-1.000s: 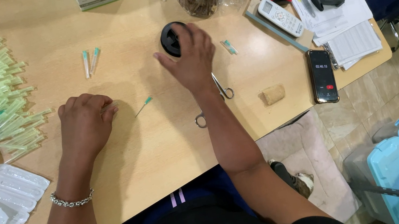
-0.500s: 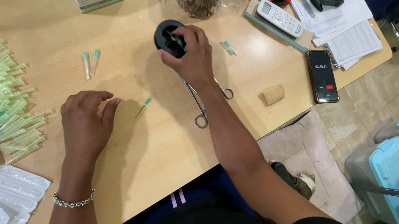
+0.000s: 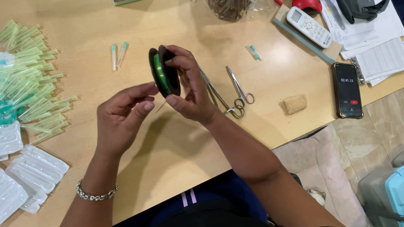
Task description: The person handles a black circular object and a small syringe-like tube on a cluttered table. They use a pair of metal forceps to manipulate the small tube, then use a pair of scissors to cut a piece of the tube. The person continues to handle the small tube and forceps throughout the video.
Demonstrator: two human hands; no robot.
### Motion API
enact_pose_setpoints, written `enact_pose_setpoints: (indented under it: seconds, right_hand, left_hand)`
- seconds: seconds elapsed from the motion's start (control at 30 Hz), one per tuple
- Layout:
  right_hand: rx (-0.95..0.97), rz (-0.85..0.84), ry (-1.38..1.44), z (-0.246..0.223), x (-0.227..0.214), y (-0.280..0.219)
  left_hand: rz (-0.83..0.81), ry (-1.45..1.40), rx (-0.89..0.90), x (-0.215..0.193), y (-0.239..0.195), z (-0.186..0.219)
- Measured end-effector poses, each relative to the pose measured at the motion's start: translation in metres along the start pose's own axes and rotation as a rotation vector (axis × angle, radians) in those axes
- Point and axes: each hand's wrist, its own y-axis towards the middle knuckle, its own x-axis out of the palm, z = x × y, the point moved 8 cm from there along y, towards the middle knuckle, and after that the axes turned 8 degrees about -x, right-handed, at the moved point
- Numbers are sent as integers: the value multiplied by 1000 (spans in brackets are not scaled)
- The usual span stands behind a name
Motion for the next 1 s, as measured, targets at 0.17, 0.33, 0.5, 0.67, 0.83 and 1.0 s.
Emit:
enact_pose_setpoints:
  seconds: [0.17,0.33,0.5,0.67,0.83,1.0]
  right_hand:
    - [-5,-30,79,-8,8,5]
    - [-29,-57,100,-9,11,9]
    - [-137,-66,-129,-10,7,12]
    - [-173,-63,-271,-8,8,9]
    - [-176,-44,-325,-8,8,8]
    - [-127,-72,-329,-11,7,12]
  left_hand:
    - [-35,50,75,7,-3,14]
    - [-17,122,110,5,-3,12]
    - [39,196,154,-5,0,13]
    - [82,246,146,-9,3,9]
    - [95,278,127,-14,4,-1]
    - [103,388,222,-13,4,6]
